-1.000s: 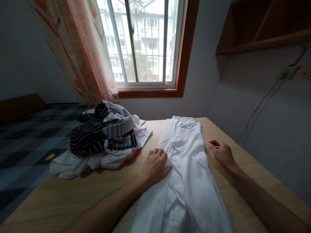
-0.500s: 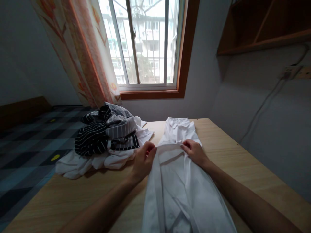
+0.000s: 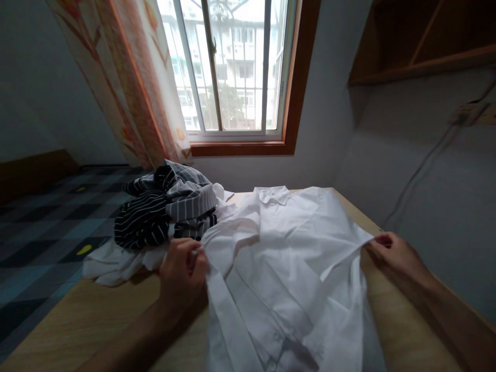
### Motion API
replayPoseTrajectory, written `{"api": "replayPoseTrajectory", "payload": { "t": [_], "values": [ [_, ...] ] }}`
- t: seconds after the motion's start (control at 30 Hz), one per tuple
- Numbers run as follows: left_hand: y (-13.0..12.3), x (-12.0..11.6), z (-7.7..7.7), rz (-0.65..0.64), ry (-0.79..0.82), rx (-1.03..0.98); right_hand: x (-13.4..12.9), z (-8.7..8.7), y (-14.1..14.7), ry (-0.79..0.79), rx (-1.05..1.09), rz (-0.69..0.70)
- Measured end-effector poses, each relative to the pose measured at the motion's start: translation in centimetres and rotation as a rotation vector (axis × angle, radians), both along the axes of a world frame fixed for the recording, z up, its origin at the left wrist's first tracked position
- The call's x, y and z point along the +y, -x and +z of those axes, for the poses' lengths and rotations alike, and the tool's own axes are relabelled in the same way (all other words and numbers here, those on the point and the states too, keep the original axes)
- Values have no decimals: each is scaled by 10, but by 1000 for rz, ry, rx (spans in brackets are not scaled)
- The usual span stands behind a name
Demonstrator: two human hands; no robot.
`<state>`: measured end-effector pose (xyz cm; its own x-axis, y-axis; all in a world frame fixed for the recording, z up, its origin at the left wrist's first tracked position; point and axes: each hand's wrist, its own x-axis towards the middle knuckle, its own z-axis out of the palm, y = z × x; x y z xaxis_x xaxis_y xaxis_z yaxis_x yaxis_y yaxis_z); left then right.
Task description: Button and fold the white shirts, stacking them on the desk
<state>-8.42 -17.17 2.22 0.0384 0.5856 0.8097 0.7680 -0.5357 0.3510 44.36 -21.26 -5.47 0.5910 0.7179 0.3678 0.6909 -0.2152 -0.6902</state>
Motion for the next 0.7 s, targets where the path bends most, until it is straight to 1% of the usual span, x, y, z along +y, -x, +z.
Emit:
{"api": "replayPoseTrajectory", "payload": {
  "t": [0.03,0.07,0.1,0.13,0.17,0.23,0.3,0.37,0.43,0.5,0.57,0.7],
  "values": [
    [-6,-2,3,-74,-88,99,3,5,5,-9,-95,-56],
    [-15,-4,7,-150,-146,206,9,13,14,-25,-192,-77],
    [-27,-4,11,-216,-169,318,16,21,27,-56,-289,-53],
    [-40,-2,15,-264,-156,430,24,28,43,-104,-375,13],
    [-54,2,18,-293,-117,534,32,33,62,-120,-436,130],
    [-80,16,19,-302,8,689,47,34,104,-89,-523,374],
    [-100,35,11,-286,151,779,55,25,141,17,-604,555],
    [-110,54,0,-267,292,842,57,12,166,120,-646,672],
    [-111,67,-9,-227,425,890,56,2,176,164,-643,720],
    [-107,72,-12,-180,508,913,52,-1,177,162,-619,719],
    [-101,71,-10,-141,531,920,46,2,174,160,-602,703],
    [-84,65,4,-46,552,924,24,10,167,168,-591,674]
  ]
}}
